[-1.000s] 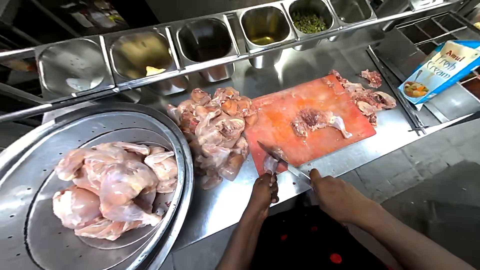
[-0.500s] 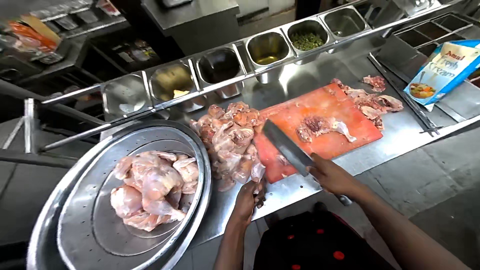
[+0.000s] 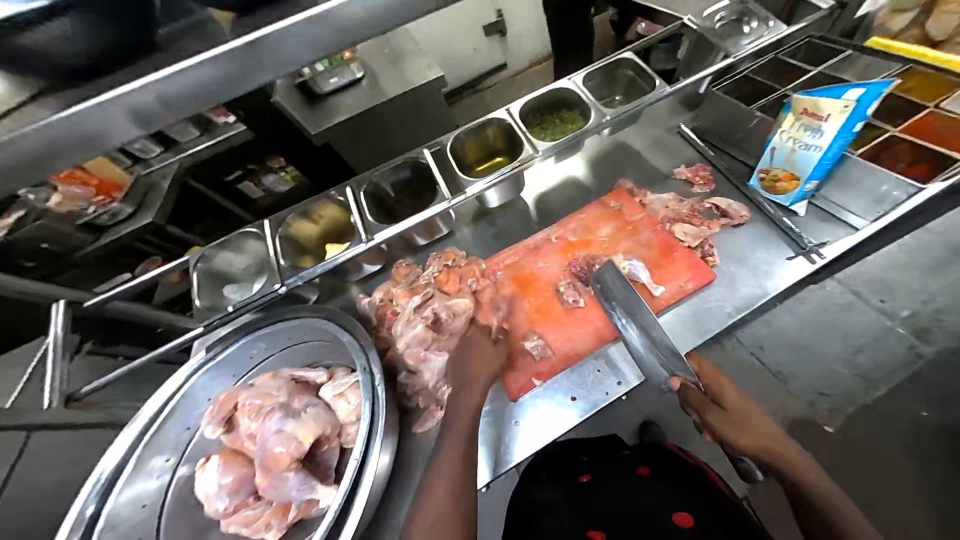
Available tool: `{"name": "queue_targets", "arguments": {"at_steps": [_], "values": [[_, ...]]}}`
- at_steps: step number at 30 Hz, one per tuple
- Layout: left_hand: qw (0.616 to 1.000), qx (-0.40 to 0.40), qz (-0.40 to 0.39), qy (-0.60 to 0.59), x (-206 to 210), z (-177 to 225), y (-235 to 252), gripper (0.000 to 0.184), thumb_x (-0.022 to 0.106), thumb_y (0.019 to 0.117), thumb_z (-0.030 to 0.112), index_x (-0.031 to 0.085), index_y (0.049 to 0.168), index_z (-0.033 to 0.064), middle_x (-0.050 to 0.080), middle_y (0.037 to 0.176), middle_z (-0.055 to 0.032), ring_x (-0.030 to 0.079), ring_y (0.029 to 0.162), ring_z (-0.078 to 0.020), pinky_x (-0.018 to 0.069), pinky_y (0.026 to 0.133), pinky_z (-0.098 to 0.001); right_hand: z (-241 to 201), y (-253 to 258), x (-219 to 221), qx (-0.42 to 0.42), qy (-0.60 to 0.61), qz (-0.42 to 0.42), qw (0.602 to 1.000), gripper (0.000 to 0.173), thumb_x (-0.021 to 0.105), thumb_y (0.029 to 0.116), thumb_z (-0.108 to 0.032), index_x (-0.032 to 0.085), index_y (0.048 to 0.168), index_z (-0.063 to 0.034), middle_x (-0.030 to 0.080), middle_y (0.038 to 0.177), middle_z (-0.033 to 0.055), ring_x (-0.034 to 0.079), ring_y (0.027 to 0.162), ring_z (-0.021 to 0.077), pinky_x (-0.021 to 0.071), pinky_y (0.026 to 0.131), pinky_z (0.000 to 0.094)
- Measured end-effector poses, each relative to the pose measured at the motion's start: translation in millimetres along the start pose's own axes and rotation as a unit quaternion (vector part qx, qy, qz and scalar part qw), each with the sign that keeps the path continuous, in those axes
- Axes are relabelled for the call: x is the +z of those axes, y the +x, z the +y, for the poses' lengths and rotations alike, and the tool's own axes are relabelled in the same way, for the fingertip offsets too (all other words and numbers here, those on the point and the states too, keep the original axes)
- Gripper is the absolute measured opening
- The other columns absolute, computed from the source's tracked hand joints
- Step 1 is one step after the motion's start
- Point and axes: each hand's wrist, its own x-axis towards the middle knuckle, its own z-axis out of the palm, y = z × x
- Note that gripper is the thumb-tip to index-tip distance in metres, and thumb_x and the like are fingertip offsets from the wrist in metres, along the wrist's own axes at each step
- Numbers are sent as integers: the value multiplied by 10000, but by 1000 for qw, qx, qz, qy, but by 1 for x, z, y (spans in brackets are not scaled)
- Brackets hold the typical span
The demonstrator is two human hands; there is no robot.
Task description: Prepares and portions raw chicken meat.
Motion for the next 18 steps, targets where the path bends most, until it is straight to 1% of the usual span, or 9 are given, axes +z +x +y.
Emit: {"name": "queue_targets", "arguments": {"at_steps": [1, 2, 4, 6, 8, 10, 12, 14, 18], "values": [[997, -15, -25, 71, 1, 9, 0, 555, 467, 1024, 566, 703, 1204, 97, 713, 1179, -198, 675, 1129, -402, 518, 920, -646, 6, -5, -2, 2, 3, 13, 1000, 326, 470, 1065, -384, 506, 1276, -138, 558, 698, 54, 574, 507, 198, 530, 474, 380], [993, -20, -26, 116, 1, 14, -1, 582, 491, 995, 608, 699, 1214, 110, 710, 1204, -182, 671, 1144, -391, 520, 919, -638, 10, -10, -5, 2, 8, 27, 1000, 342, 468, 1065, -389, 505, 1293, -137, 561, 705, 52, 578, 510, 198, 537, 475, 384], [989, 16, 46, 138, 4, 18, -2, 651, 579, 935, 646, 659, 1304, 116, 671, 1293, -180, 648, 1191, -388, 524, 937, -619, 18, -21, -9, -2, 26, 58, 998, 359, 474, 1049, -390, 507, 1296, -132, 559, 696, 44, 574, 497, 194, 536, 463, 387], [980, 112, 128, 102, 16, 23, 4, 709, 664, 905, 579, 596, 1409, 87, 541, 1469, -203, 506, 1365, -412, 459, 1056, -612, 23, -30, -13, 4, 39, 93, 995, 374, 487, 1034, -377, 508, 1308, -125, 566, 685, 41, 582, 490, 192, 541, 453, 385], [960, 231, 146, 57, 42, 38, 13, 690, 667, 905, 580, 604, 1413, 117, 462, 1551, -190, 393, 1462, -408, 380, 1152, -605, 27, -35, -15, 12, 56, 119, 991, 364, 491, 1026, -359, 503, 1301, -121, 562, 677, 40, 573, 478, 189, 535, 439, 379], [940, 309, 132, 53, 74, 62, 22, 650, 617, 907, 642, 606, 1430, 256, 384, 1626, -133, 296, 1524, -380, 296, 1198, -626, 30, -36, -16, 13, 73, 137, 988, 357, 501, 1025, -342, 500, 1306, -121, 558, 668, 48, 564, 463, 198, 528, 421, 383], [937, 317, 113, 97, 97, 81, 30, 606, 503, 956, 674, 508, 1501, 410, 277, 1693, -79, 180, 1570, -380, 178, 1201, -706, 31, -38, -16, 11, 75, 151, 986, 346, 514, 1019, -333, 499, 1291, -119, 547, 655, 43, 554, 449, 193, 522, 408, 377], [944, 294, 102, 112, 99, 88, 35, 510, 416, 1026, 609, 479, 1507, 451, 290, 1691, -49, 241, 1553, -377, 207, 1168, -745, 31, -41, -16, 3, 62, 154, 986, 373, 528, 1021, -323, 495, 1318, -99, 556, 675, 48, 562, 472, 197, 527, 426, 390], [940, 296, 114, 128, 82, 64, 37, 346, 493, 1043, 327, 650, 1348, 284, 462, 1578, -84, 462, 1417, -361, 296, 1149, -696, 34, -46, -15, -12, 23, 126, 992, 435, 563, 1037, -331, 470, 1361, -56, 592, 733, 75, 599, 523, 215, 558, 468, 432]]}}
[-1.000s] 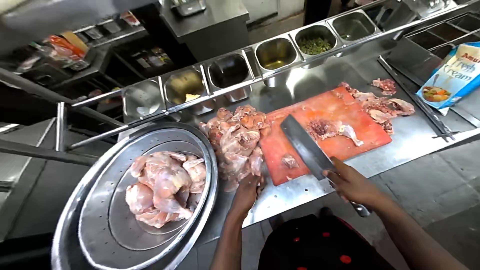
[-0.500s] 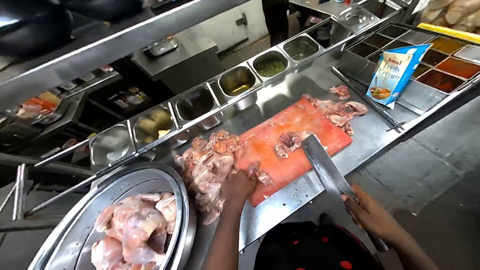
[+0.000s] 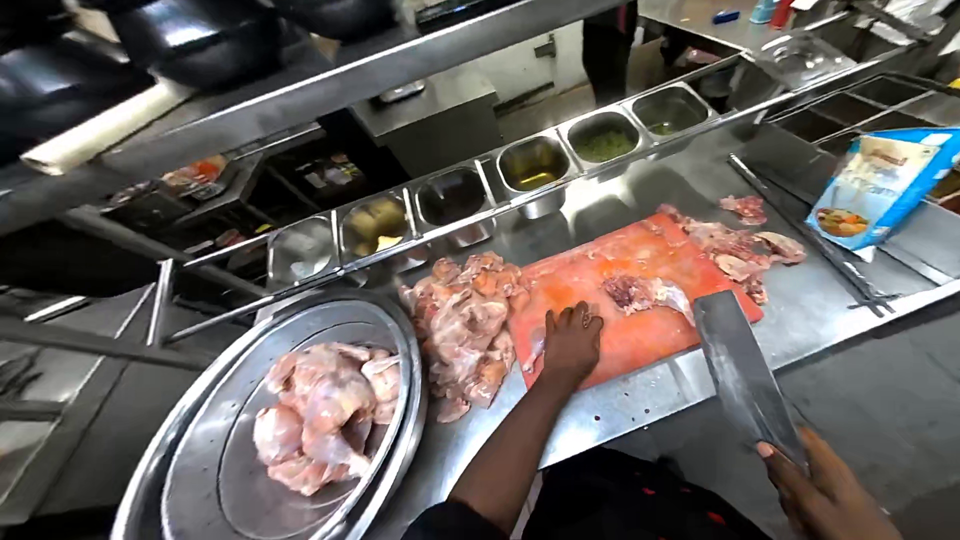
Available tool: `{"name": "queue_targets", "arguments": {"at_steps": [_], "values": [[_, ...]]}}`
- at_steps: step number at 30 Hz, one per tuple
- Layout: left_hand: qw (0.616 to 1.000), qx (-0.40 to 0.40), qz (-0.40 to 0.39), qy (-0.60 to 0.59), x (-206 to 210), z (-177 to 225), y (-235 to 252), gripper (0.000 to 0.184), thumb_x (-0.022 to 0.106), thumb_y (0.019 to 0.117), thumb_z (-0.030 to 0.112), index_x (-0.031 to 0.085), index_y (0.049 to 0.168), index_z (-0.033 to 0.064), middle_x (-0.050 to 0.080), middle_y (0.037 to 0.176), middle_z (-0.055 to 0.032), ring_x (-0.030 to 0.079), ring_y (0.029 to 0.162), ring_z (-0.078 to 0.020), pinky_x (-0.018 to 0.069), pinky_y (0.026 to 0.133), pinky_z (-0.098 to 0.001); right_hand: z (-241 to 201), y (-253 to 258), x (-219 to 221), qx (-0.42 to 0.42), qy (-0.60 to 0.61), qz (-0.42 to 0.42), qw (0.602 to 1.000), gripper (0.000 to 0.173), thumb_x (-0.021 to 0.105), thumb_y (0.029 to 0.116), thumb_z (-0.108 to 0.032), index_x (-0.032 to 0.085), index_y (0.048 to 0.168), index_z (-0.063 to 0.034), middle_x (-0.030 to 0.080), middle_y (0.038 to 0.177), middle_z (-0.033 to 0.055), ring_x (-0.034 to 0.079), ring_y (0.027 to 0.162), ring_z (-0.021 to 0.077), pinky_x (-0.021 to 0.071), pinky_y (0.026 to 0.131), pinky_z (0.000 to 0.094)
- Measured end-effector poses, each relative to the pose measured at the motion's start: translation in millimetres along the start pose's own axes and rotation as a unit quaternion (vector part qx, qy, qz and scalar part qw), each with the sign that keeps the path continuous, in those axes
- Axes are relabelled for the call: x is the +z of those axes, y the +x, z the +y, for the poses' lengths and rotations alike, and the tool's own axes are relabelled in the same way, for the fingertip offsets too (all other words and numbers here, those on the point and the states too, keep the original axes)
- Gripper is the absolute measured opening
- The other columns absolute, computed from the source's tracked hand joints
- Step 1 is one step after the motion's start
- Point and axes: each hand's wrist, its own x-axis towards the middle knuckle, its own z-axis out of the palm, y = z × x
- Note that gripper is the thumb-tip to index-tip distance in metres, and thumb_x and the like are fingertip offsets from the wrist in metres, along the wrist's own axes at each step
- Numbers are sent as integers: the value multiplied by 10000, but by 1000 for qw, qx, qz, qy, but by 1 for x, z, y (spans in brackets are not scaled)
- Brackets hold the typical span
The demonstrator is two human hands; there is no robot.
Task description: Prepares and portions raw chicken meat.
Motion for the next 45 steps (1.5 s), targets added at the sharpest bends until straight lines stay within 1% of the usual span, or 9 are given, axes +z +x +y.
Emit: {"name": "queue_targets", "arguments": {"at_steps": [10, 14, 19, 22, 27, 30, 32, 38, 45], "values": [[981, -102, 126, 102, -10, -119, -18, 308, 588, 976, 260, 714, 1256, 253, 587, 1442, -156, 424, 1439, -420, 251, 1183, -681, -2, 11, 5, 15, -10, -11, 1000, 383, 587, 995, -409, 544, 1261, -136, 622, 751, 64, 601, 510, 207, 546, 461, 403], [976, -185, 112, 33, -30, -66, 7, 360, 684, 901, 333, 731, 1218, 169, 393, 1581, -237, 282, 1485, -501, 239, 1145, -731, 1, 5, -6, 17, 51, 32, 998, 381, 605, 983, -383, 551, 1261, -128, 616, 760, 64, 585, 495, 198, 538, 441, 385], [994, 53, 39, -83, -22, 15, 72, 636, 666, 893, 497, 583, 1427, 161, 495, 1526, -151, 393, 1464, -368, 342, 1172, -603, 8, -6, -19, 38, 80, 99, 991, 423, 609, 951, -384, 538, 1276, -123, 612, 745, 52, 574, 471, 185, 529, 421, 371], [992, 52, -101, -64, -23, 37, 98, 857, 695, 870, 632, 457, 1537, 149, 442, 1563, -177, 387, 1457, -397, 376, 1132, -624, 19, -20, -32, 39, 59, 117, 991, 433, 611, 973, -381, 534, 1295, -102, 634, 786, 83, 595, 502, 208, 548, 454, 408], [952, 45, -302, -17, -52, 15, 114, 819, 777, 823, 472, 451, 1474, 98, 658, 1272, -205, 656, 1149, -405, 519, 952, -663, 44, -39, -46, 57, 42, 136, 988, 444, 611, 995, -363, 522, 1318, -71, 653, 834, 122, 630, 561, 249, 569, 514, 472], [916, 67, -396, -1, -84, 17, 125, 534, 753, 894, 431, 663, 1214, 13, 690, 1088, -215, 666, 973, -362, 517, 866, -603, 52, -38, -46, 69, 62, 144, 985, 428, 610, 993, -364, 529, 1306, -83, 654, 816, 124, 625, 538, 246, 567, 498, 466], [923, 79, -373, -53, -110, 37, 137, 486, 713, 948, 435, 683, 1194, 17, 687, 1089, -198, 655, 961, -321, 517, 877, -549, 52, -35, -46, 76, 84, 146, 983, 430, 613, 991, -377, 527, 1299, -89, 640, 787, 117, 608, 523, 243, 554, 488, 458], [967, 136, 41, -210, -116, 110, 170, 604, 723, 929, 444, 595, 1355, 34, 561, 1414, -228, 538, 1318, -395, 450, 1094, -584, 54, -25, -40, 43, 108, 164, 980, 440, 617, 961, -433, 541, 1249, -109, 631, 760, 86, 590, 491, 219, 541, 450, 421], [916, 329, -200, 111, -25, 120, 145, 620, 613, 970, 565, 566, 1424, 146, 554, 1439, -164, 522, 1332, -378, 453, 1065, -587, 50, -27, -28, 53, 101, 163, 980, 438, 625, 978, -416, 547, 1273, -102, 656, 813, 111, 625, 546, 247, 566, 509, 466]]}}
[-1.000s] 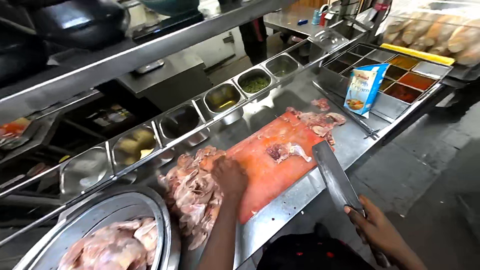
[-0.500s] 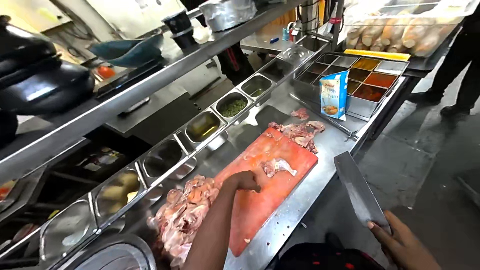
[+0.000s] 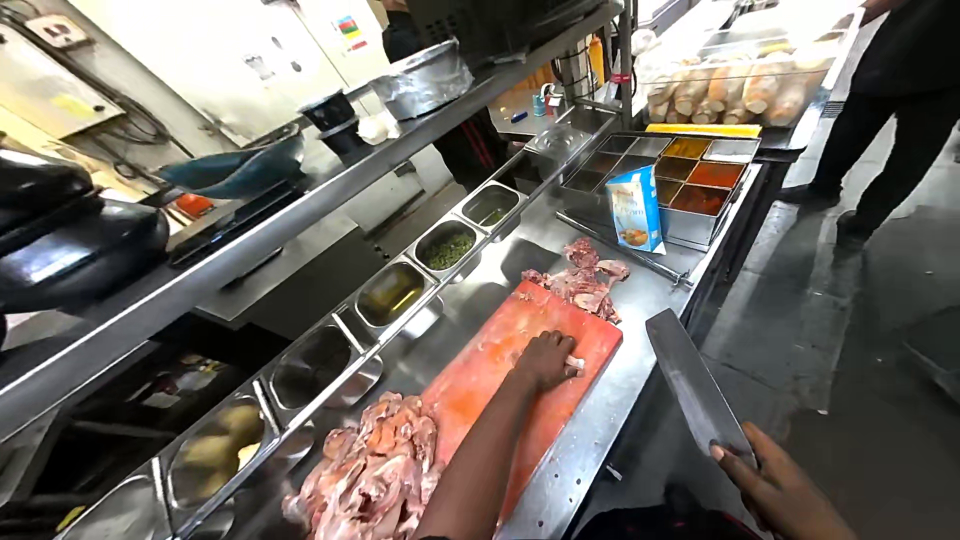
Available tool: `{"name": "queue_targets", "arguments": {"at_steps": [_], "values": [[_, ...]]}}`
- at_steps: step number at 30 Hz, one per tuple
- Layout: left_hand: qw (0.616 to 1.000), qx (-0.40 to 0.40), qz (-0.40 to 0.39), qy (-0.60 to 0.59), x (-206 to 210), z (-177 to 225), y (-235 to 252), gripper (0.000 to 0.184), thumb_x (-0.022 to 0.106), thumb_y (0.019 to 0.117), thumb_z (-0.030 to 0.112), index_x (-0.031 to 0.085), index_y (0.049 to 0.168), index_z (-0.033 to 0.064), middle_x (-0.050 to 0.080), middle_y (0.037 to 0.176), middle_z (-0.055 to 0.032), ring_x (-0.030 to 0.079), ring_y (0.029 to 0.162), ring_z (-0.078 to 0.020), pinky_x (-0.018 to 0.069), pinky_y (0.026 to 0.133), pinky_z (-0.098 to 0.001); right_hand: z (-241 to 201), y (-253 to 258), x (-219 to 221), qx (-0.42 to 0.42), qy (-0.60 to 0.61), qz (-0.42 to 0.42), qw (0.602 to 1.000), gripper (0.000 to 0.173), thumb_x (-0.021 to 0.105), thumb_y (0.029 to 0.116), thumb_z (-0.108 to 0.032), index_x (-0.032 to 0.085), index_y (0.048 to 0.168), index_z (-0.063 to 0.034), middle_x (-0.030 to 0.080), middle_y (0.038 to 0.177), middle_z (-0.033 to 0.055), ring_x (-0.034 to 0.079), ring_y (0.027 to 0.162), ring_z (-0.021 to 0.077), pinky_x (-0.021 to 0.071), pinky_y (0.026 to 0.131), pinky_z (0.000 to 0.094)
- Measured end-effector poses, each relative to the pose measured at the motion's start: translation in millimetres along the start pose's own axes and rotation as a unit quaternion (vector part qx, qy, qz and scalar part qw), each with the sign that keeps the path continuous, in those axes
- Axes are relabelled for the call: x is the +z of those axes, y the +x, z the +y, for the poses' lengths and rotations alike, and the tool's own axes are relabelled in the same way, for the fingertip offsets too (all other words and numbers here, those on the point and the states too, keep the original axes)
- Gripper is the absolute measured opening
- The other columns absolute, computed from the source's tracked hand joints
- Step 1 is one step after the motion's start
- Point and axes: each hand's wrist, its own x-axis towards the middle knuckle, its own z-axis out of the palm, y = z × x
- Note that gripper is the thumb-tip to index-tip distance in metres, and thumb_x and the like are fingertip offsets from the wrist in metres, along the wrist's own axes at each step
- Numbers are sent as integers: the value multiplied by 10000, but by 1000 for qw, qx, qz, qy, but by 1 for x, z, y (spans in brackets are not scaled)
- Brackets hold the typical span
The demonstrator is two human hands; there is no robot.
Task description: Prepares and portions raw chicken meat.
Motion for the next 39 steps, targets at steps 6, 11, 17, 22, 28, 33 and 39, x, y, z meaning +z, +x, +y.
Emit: {"name": "queue_targets", "arguments": {"at_steps": [6, 11, 17, 22, 28, 33, 39], "values": [[950, -248, 33, -188, -17, -30, -84, 493, 426, 1090, 428, 623, 1319, 39, 673, 1259, -220, 652, 1178, -402, 505, 991, -636, -13, 4, 20, -2, -45, -52, 998, 478, 623, 971, -444, 530, 1336, -150, 672, 854, 88, 631, 564, 224, 569, 527, 446], [776, -352, 220, -475, 26, -52, -147, 490, 465, 1089, 443, 611, 1224, -4, 687, 991, -215, 692, 844, -331, 578, 777, -539, -58, 14, 56, -35, -91, -164, 982, 428, 523, 1043, -420, 512, 1369, -143, 639, 815, 81, 628, 573, 219, 571, 527, 430], [680, -419, 258, -544, 90, -39, -179, 470, 539, 1062, 429, 653, 1107, -25, 680, 927, -200, 672, 790, -307, 569, 742, -510, -121, 16, 118, -72, -292, -297, 906, 344, 406, 1107, -328, 496, 1342, -93, 629, 864, 140, 667, 739, 295, 568, 704, 498], [647, -471, 295, -522, 113, -19, -211, 528, 559, 1036, 504, 681, 1085, -7, 693, 918, -208, 680, 818, -349, 558, 767, -581, -130, 23, 150, -94, -439, -280, 849, 300, 443, 1088, -314, 498, 1325, -139, 663, 873, 131, 696, 856, 339, 557, 758, 537], [696, -479, 266, -464, 123, -9, -220, 564, 428, 1076, 524, 653, 1111, 8, 691, 922, -235, 691, 840, -405, 546, 767, -644, -135, 30, 150, -133, -476, -177, 851, 269, 433, 1094, -327, 502, 1273, -139, 656, 768, 101, 702, 732, 330, 566, 648, 523], [670, -464, 271, -513, 124, 6, -231, 454, 554, 1044, 480, 672, 1024, 43, 683, 752, -129, 666, 653, -283, 564, 667, -533, -134, 20, 143, -114, -354, -173, 912, 247, 464, 1088, -290, 504, 1266, -124, 600, 694, 62, 633, 584, 240, 544, 552, 470], [632, -421, 276, -589, 123, 39, -245, 254, 615, 1043, 281, 604, 954, 42, 662, 673, -85, 651, 564, -199, 569, 586, -394, -137, 0, 156, -156, -326, -122, 925, 266, 464, 1078, -274, 507, 1273, -99, 583, 649, 56, 627, 553, 243, 537, 533, 472]]}}
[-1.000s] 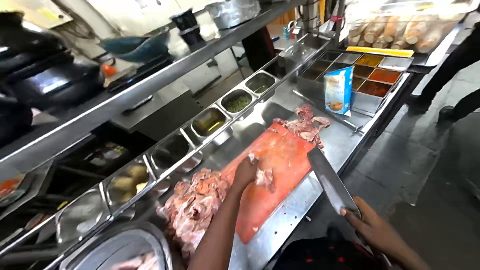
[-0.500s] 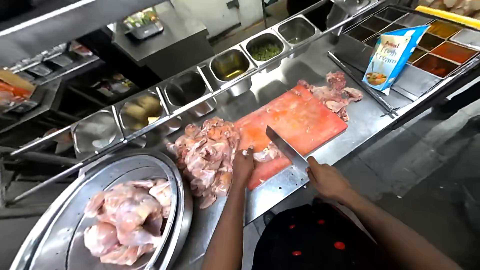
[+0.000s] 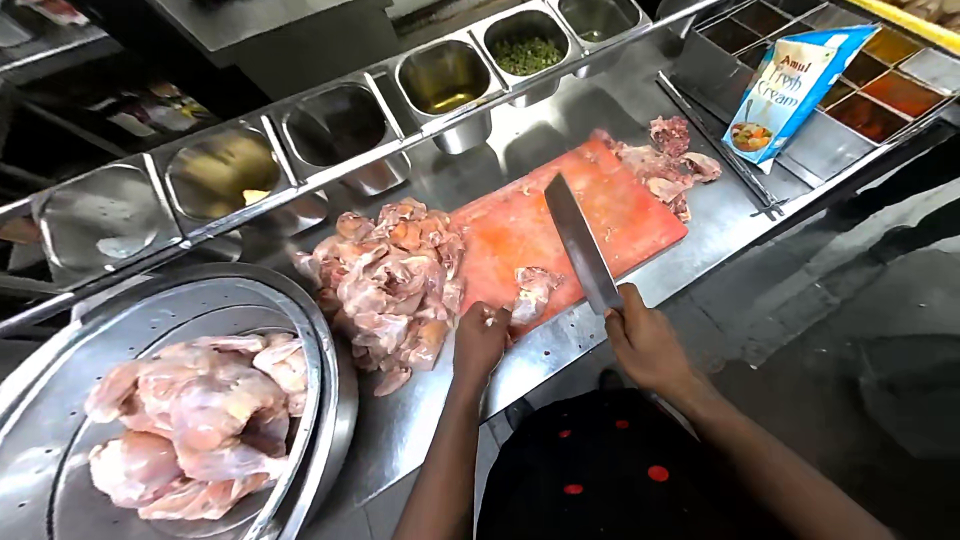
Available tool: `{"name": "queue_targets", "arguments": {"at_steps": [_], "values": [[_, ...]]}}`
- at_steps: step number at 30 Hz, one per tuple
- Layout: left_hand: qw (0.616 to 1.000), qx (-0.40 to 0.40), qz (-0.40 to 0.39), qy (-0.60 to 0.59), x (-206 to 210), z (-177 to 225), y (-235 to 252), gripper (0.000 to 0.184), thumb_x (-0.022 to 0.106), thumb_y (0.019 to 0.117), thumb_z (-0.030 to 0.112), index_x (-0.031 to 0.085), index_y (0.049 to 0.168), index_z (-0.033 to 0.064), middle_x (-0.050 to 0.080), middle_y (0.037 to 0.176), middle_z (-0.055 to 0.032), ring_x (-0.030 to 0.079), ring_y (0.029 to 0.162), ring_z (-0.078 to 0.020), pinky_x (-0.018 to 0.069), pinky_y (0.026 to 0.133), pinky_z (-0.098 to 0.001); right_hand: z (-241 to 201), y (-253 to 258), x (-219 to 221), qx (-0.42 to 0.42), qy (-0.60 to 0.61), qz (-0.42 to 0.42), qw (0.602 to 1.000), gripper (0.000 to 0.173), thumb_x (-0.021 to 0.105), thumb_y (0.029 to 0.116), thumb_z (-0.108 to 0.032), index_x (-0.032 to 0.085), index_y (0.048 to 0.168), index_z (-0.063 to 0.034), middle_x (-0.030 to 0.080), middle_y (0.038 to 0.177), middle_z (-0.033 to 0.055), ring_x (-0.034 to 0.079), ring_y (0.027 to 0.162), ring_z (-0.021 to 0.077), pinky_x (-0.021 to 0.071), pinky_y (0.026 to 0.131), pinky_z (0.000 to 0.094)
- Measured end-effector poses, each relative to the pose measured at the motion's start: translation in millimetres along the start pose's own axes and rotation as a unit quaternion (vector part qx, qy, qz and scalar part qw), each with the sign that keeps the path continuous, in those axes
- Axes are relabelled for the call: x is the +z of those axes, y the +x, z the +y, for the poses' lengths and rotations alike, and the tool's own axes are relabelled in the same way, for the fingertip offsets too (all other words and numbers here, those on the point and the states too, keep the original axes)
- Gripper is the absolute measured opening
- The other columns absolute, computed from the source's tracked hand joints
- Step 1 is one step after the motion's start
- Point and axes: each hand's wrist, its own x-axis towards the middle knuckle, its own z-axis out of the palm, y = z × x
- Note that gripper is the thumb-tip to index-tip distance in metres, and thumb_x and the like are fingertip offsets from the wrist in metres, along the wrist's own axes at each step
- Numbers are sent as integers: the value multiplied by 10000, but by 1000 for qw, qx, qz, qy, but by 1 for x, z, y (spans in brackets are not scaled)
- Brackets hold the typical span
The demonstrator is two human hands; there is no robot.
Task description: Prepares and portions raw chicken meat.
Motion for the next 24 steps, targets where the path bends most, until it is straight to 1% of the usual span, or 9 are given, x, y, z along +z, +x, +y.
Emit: {"name": "queue_targets", "arguments": {"at_steps": [3, 5, 6, 7, 9, 11, 15, 20, 24], "values": [[1000, 11, -2, 5, 1, 2, -9, 207, 631, 1029, 229, 599, 924, 53, 674, 672, -72, 662, 555, -193, 579, 578, -396, -15, 3, 2, -121, -21, 182, 976, 249, 454, 1024, -234, 534, 1147, -33, 527, 586, 32, 569, 470, 234, 478, 434, 435], [1000, 22, -6, 11, 1, 3, -11, 195, 634, 1024, 210, 589, 904, 64, 675, 662, -59, 657, 538, -181, 576, 562, -383, -23, 12, 9, -140, -50, 214, 966, 255, 467, 1014, -203, 527, 1160, -3, 547, 589, 50, 591, 464, 257, 493, 423, 438], [1000, 27, -9, 13, 1, 3, -11, 185, 638, 1022, 201, 588, 907, 65, 682, 668, -57, 659, 536, -177, 578, 558, -378, -26, 17, 13, -115, -82, 168, 976, 256, 484, 1009, -184, 515, 1183, 1, 580, 606, 81, 635, 499, 300, 523, 452, 470], [999, 26, -13, 15, 1, 2, -11, 177, 637, 1022, 202, 587, 918, 67, 687, 677, -56, 663, 540, -175, 579, 559, -375, -32, 24, 14, -65, -117, 71, 988, 266, 489, 1017, -180, 487, 1228, -17, 618, 666, 115, 681, 589, 344, 551, 522, 509], [1000, 18, -18, 14, 2, 2, -13, 178, 636, 1025, 212, 586, 934, 67, 691, 692, -58, 666, 547, -175, 584, 563, -374, -42, 44, 17, 46, -156, -148, 975, 354, 524, 1017, -168, 417, 1341, -75, 671, 912, 179, 713, 853, 402, 573, 710, 579], [1000, 20, -19, 6, 1, 4, -12, 185, 635, 1027, 219, 585, 931, 69, 693, 686, -60, 667, 543, -181, 582, 558, -372, -48, 57, 17, 60, -185, -208, 959, 380, 564, 1000, -154, 411, 1342, -92, 669, 973, 182, 713, 908, 400, 575, 736, 579], [1000, 28, 0, 1, -2, -7, -10, 194, 648, 1015, 202, 578, 892, 70, 684, 666, -60, 671, 547, -189, 586, 568, -385, -49, 65, 15, 49, -207, -211, 954, 359, 563, 994, -145, 413, 1315, -91, 665, 973, 169, 714, 917, 387, 579, 738, 567], [998, 31, 57, -23, -11, -26, -9, 207, 670, 992, 171, 590, 850, 43, 665, 710, -105, 641, 533, -221, 580, 550, -427, 2, 93, -7, 36, -161, -164, 973, 364, 526, 1035, -203, 439, 1362, -68, 673, 945, 217, 704, 836, 420, 562, 709, 623], [996, 12, 59, -67, -24, -32, -12, 167, 653, 1014, 165, 620, 929, 25, 678, 678, -97, 645, 511, -190, 570, 511, -362, 41, 133, -44, 82, -142, -103, 981, 425, 528, 1040, -216, 398, 1404, -41, 659, 901, 226, 694, 682, 375, 580, 627, 569]]}}
